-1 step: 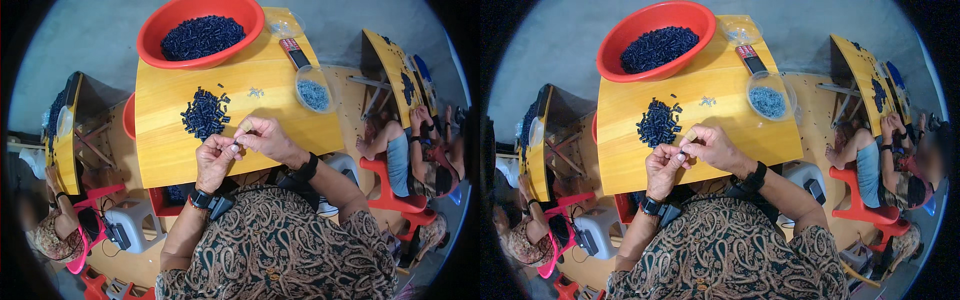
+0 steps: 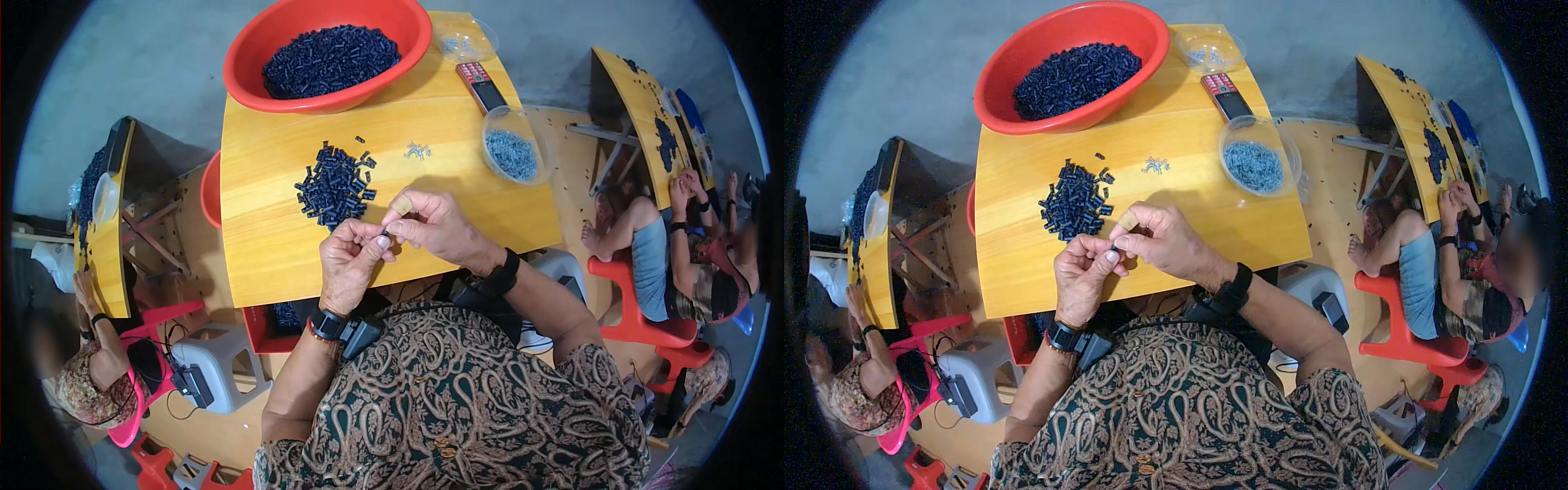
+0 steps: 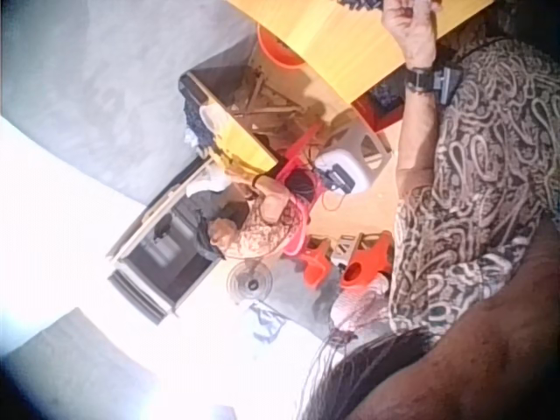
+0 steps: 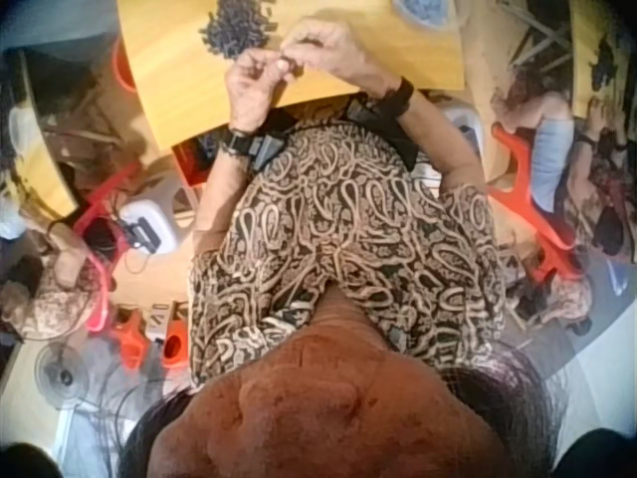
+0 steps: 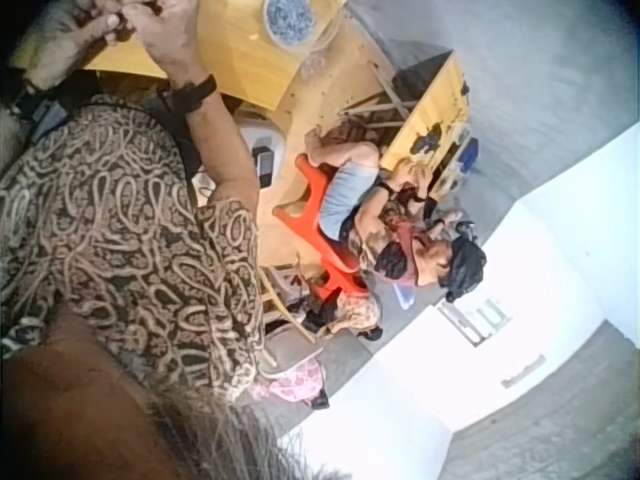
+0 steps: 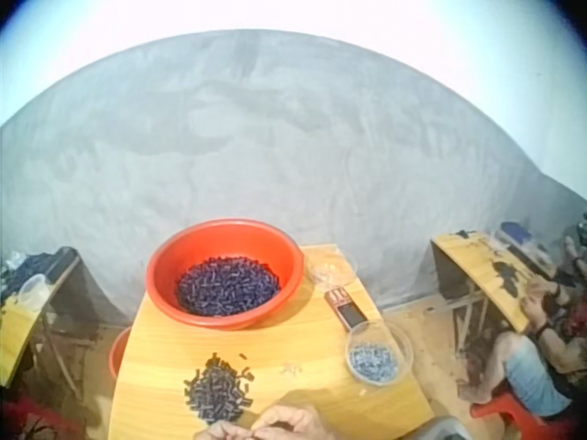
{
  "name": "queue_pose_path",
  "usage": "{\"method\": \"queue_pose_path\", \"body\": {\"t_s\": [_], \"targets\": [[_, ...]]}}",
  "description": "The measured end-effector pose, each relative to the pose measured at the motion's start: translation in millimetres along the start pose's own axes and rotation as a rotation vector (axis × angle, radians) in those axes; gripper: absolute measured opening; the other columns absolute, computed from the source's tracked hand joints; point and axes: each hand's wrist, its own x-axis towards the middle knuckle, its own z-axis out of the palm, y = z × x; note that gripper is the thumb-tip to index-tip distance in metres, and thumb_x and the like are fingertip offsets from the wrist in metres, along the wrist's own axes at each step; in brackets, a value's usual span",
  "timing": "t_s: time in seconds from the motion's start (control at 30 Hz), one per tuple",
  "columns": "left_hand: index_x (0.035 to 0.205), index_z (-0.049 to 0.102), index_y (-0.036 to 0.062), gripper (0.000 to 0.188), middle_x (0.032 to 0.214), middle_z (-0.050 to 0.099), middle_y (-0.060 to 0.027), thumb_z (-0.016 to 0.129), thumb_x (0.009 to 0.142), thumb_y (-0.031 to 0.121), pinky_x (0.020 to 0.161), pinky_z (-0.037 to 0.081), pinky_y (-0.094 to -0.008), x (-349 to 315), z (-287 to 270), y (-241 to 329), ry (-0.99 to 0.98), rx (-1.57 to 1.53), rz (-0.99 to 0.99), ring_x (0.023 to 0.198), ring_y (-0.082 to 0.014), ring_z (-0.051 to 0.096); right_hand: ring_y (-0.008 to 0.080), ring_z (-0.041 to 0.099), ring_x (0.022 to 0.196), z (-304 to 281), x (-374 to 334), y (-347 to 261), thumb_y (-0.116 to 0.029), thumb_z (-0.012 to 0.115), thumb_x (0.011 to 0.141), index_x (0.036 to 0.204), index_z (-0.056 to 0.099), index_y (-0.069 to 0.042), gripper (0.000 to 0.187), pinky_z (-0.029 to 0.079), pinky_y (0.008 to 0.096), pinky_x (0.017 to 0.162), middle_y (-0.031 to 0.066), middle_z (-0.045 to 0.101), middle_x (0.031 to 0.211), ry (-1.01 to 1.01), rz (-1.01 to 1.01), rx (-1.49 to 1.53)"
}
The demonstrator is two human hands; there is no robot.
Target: Manually assembling small plastic components by attaching metal clips.
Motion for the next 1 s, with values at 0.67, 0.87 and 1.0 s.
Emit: {"method": "queue_pose_path", "body": {"t_s": [0.67,0.87,1.0], "targets": [[0.094,0.057,-0.0006,0.007,0.086,0.068,-0.0108,0.063,0.091,0.002,0.065,0.056,-0.0275,-0.5,-0.1,1.5,0.006,-0.039,-0.021,0.069,-0.0139,0.065,0.0167,0.062,0.075,3.9,-5.2,-8.4,-0.002,0.065,0.082,0.083,0.064,0.001,0.002,0.048,0.0296,0.060,0.0083,0.059,0.077,-0.019,-0.421,-0.446],[0.094,0.057,-0.0007,0.008,0.086,0.067,-0.0100,0.064,0.091,0.003,0.067,0.056,-0.0275,-1.1,1.6,3.1,-0.015,-0.005,0.010,0.068,-0.0133,0.064,0.0160,0.062,0.070,-13.1,13.0,-10.6,-0.002,0.063,0.083,0.088,0.066,0.001,0.007,0.047,0.0272,0.059,0.0089,0.059,0.079,-0.127,-0.285,-0.256],[0.096,0.058,0.0000,0.010,0.083,0.065,-0.0075,0.065,0.091,0.004,0.067,0.056,-0.0272,1.0,0.0,-0.6,-0.021,-0.037,-0.001,0.069,-0.0127,0.064,0.0102,0.061,0.066,-21.9,48.7,-13.5,-0.001,0.061,0.088,0.096,0.066,0.005,0.012,0.051,0.0249,0.060,0.0074,0.062,0.084,0.109,-0.124,-0.355]]}}
